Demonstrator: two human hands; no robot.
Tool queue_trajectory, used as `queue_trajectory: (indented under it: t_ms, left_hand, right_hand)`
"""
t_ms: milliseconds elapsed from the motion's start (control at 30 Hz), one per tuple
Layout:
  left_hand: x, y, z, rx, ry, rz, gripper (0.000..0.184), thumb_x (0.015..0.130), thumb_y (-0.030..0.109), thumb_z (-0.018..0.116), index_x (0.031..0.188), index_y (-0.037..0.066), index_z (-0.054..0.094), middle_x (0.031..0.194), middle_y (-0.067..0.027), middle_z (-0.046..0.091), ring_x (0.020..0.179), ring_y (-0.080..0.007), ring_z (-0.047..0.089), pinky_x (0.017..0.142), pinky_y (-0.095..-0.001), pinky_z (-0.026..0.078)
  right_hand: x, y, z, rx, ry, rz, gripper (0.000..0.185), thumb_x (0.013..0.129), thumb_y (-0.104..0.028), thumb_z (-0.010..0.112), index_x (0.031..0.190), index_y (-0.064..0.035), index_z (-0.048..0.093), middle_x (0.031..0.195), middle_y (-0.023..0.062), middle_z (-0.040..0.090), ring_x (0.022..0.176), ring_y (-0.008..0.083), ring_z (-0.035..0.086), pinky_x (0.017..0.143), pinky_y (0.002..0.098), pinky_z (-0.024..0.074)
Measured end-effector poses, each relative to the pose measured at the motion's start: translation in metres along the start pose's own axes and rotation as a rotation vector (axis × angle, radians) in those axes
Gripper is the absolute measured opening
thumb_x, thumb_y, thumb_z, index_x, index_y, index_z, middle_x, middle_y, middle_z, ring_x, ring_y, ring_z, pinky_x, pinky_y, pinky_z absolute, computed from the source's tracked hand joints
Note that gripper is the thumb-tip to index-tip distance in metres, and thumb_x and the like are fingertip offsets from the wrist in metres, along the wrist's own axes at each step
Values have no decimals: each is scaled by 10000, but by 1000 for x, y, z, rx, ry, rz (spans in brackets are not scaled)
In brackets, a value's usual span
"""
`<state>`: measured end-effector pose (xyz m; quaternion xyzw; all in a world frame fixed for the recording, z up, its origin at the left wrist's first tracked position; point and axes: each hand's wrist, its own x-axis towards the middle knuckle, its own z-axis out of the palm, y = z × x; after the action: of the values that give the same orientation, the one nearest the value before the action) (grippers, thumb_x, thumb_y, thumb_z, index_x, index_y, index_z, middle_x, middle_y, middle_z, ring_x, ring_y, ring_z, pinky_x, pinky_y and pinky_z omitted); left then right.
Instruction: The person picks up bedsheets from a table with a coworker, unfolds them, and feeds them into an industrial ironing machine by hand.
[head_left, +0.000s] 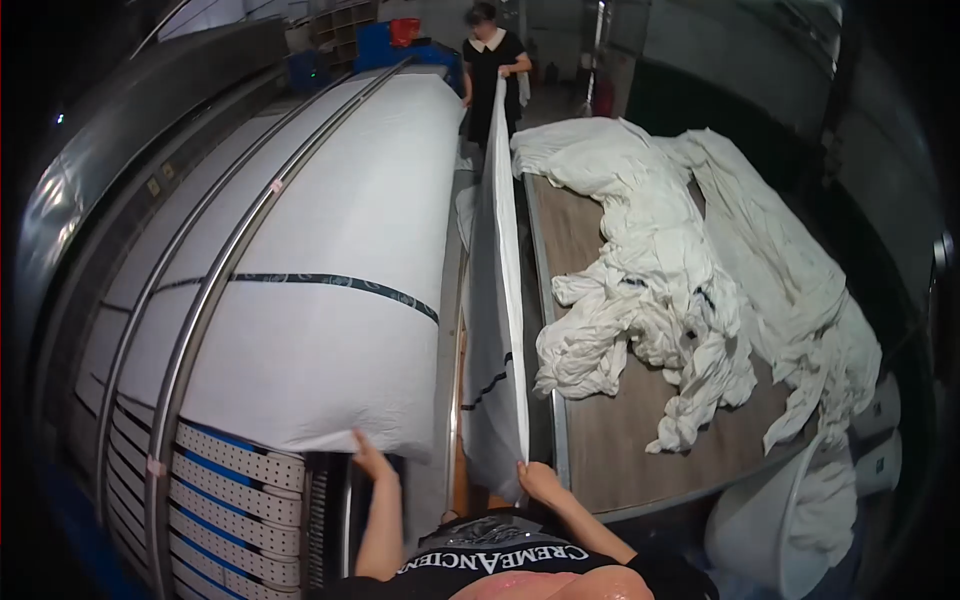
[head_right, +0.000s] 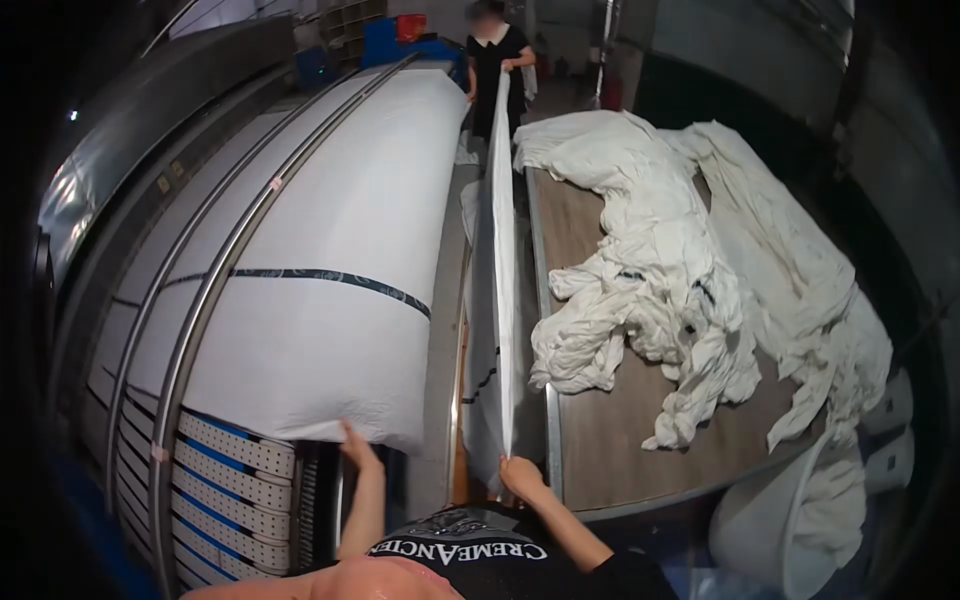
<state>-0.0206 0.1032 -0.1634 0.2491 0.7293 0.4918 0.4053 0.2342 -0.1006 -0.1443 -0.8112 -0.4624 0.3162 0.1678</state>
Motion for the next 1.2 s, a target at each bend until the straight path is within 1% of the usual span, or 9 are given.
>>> queue_trajectory:
  t_ms: [100, 333, 767, 800, 900, 1100, 1133, 1167, 1200]
  left_hand:
    - [19, -66, 37, 103, -46, 81, 711, 720, 606, 611, 721, -105, 587, 718, -101, 565, 679, -170, 463, 676, -339, 420]
    - [-46, -61, 21, 490, -497, 182, 523, 707, 341, 716, 989, -84, 602, 982, -175, 628, 877, -240, 596, 764, -336, 449]
    - [-36, -123, -9, 266, -639, -187, 314, 834, 294, 562, 890, -3, 477, 697, -120, 612, 609, -238, 595, 570, -305, 473]
    - [-45, -134, -9, 471, -767, 12, 370, 786, 298, 617, 941, -2, 465, 782, -135, 603, 681, -255, 594, 605, -327, 478]
    - [-113, -112, 0, 738, -1020, 520, 367, 754, 242, 634, 981, 4, 472, 860, -141, 594, 757, -248, 584, 658, -335, 475]
    - [-174, 74, 27, 134, -933, 510, 148, 837, 9, 403, 860, 15, 549, 749, -74, 604, 721, -161, 584, 659, -288, 463]
    - [-175, 108, 15, 26, -999, 250, 149, 812, 24, 449, 888, 29, 577, 835, -73, 631, 754, -158, 607, 665, -292, 472]
    - [-156, 93, 11, -79, -873, 844, 192, 790, 54, 499, 957, 14, 584, 865, -101, 649, 778, -170, 624, 684, -310, 485]
    - [-163, 107, 9, 51, -893, 792, 220, 776, 56, 513, 978, -1, 578, 868, -128, 652, 776, -199, 632, 691, -320, 487]
  right_hand:
    - [0, 4, -6, 67, 13, 81, 564, 902, -379, 341, 743, 85, 619, 743, 304, 582, 752, 460, 575, 719, 504, 450]
    - [-6, 24, -18, 67, 2, 159, 545, 901, -363, 337, 767, 81, 622, 777, 299, 588, 764, 443, 583, 731, 491, 456]
    - [36, 27, -3, 726, 155, 118, 462, 883, -401, 417, 893, 25, 594, 670, 133, 592, 632, 246, 578, 597, 378, 436]
    - [36, 18, -1, 782, 74, 43, 347, 915, -335, 433, 873, -23, 578, 650, 16, 537, 563, 86, 473, 511, 266, 386]
    - [16, -33, -24, 900, -92, -40, 291, 912, -294, 415, 877, -27, 524, 652, 38, 522, 551, 127, 489, 509, 279, 402]
    - [-28, -90, -68, 1237, -410, -211, 289, 910, -242, 440, 1071, -2, 456, 850, 67, 555, 716, 138, 547, 636, 267, 453]
    - [-42, -96, -72, 1092, -198, -390, 346, 897, -251, 475, 1122, 8, 435, 930, 98, 545, 818, 161, 544, 720, 287, 446]
    - [-57, -103, -77, 936, 13, -562, 413, 883, -259, 511, 1174, 18, 414, 1010, 129, 535, 920, 184, 541, 803, 306, 439]
    - [-63, -101, -76, 652, 197, -588, 554, 841, -274, 583, 1250, 22, 357, 1188, 174, 463, 1071, 235, 484, 907, 326, 388]
